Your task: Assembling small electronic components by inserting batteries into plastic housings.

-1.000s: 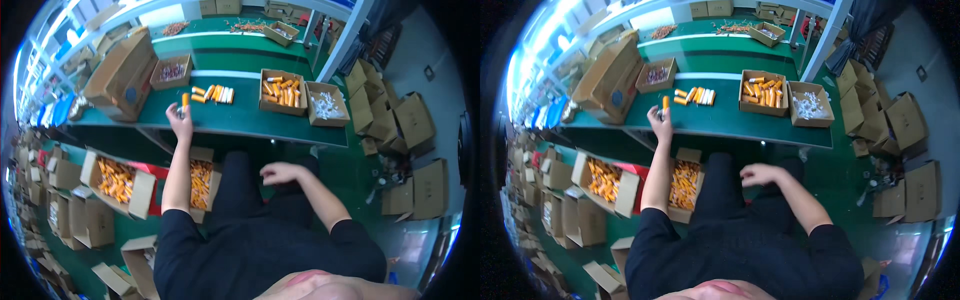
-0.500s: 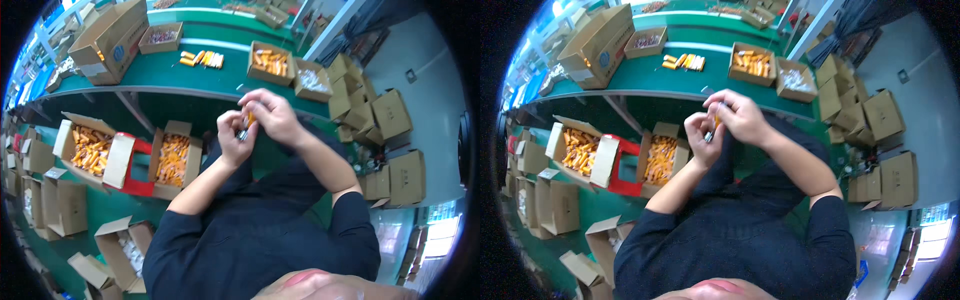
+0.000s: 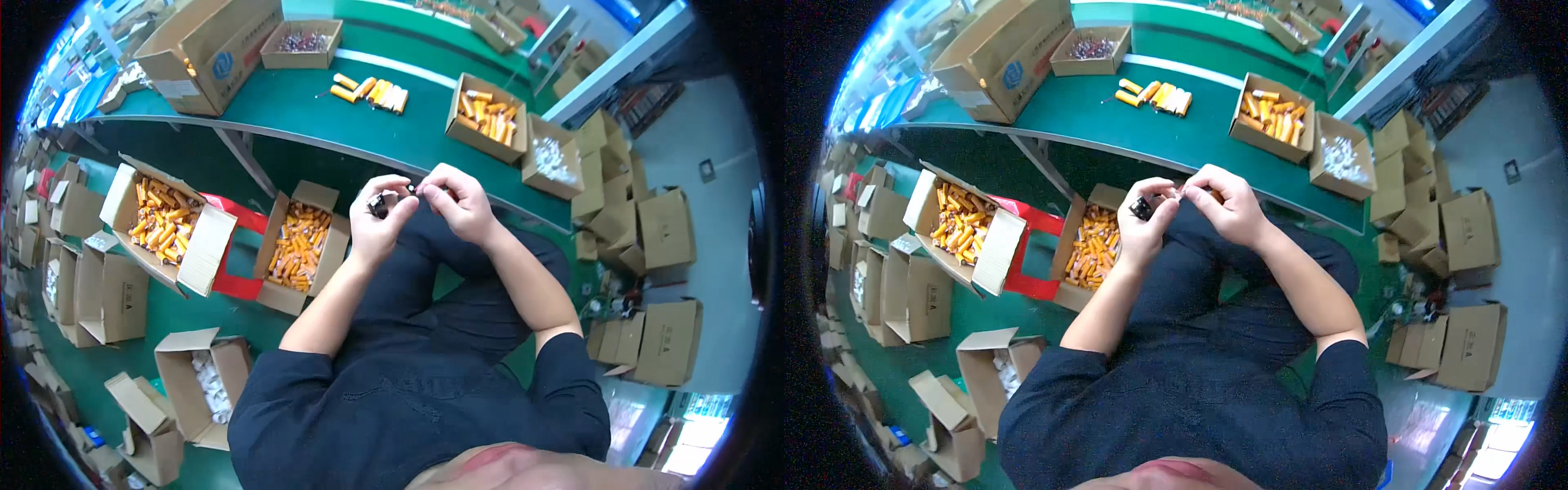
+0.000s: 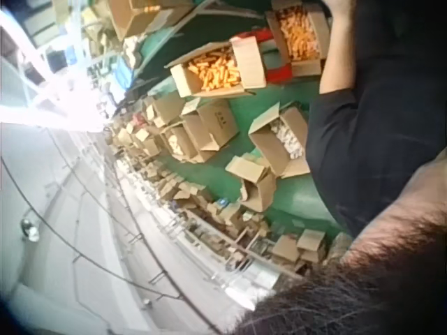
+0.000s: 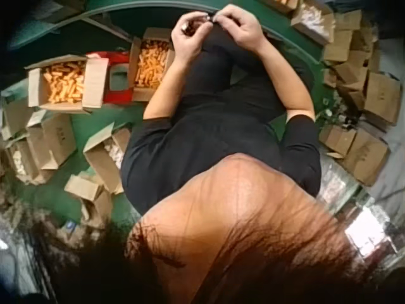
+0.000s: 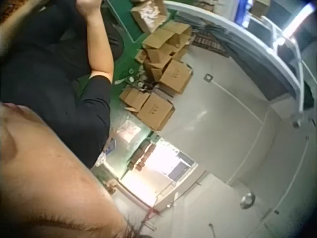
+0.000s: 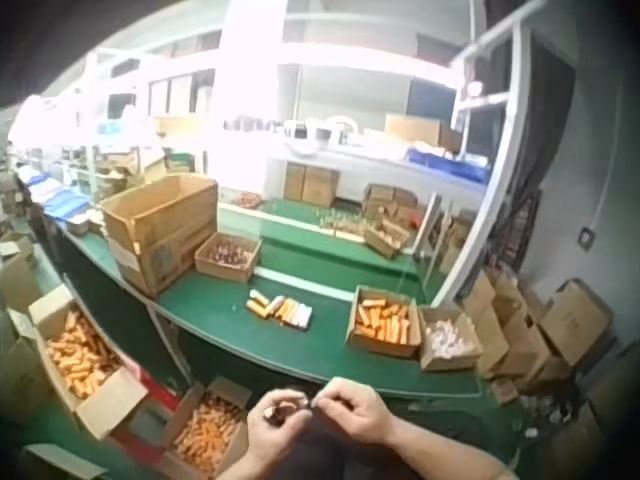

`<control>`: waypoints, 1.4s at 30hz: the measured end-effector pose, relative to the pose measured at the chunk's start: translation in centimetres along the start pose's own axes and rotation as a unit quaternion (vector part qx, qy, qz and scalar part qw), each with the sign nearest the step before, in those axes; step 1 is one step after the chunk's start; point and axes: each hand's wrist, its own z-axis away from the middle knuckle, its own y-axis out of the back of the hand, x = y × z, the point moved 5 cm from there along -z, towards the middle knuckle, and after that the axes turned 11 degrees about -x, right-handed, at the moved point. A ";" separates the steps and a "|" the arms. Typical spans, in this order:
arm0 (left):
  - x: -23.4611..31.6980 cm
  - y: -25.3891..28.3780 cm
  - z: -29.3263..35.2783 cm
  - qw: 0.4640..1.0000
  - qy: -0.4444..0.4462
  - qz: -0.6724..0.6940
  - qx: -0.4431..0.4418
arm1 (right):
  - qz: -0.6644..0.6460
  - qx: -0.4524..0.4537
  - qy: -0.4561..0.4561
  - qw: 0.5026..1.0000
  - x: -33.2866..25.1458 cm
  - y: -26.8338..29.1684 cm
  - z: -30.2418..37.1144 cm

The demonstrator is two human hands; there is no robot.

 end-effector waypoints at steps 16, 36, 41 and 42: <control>-8.1 2.2 -5.6 0.996 0.050 -0.063 -0.048 | 0.155 0.056 0.062 0.984 8.8 4.0 -4.0; -5.2 3.0 -6.1 0.975 -0.059 -0.188 -0.105 | -0.220 -0.060 -0.072 0.971 11.5 3.5 -3.4; -3.5 2.9 -7.2 0.975 -0.071 -0.187 -0.095 | -0.195 -0.109 -0.103 0.969 8.2 4.4 -6.3; -2.9 3.0 -7.4 0.976 -0.073 -0.182 -0.094 | -0.181 -0.112 -0.111 0.971 7.2 4.3 -7.0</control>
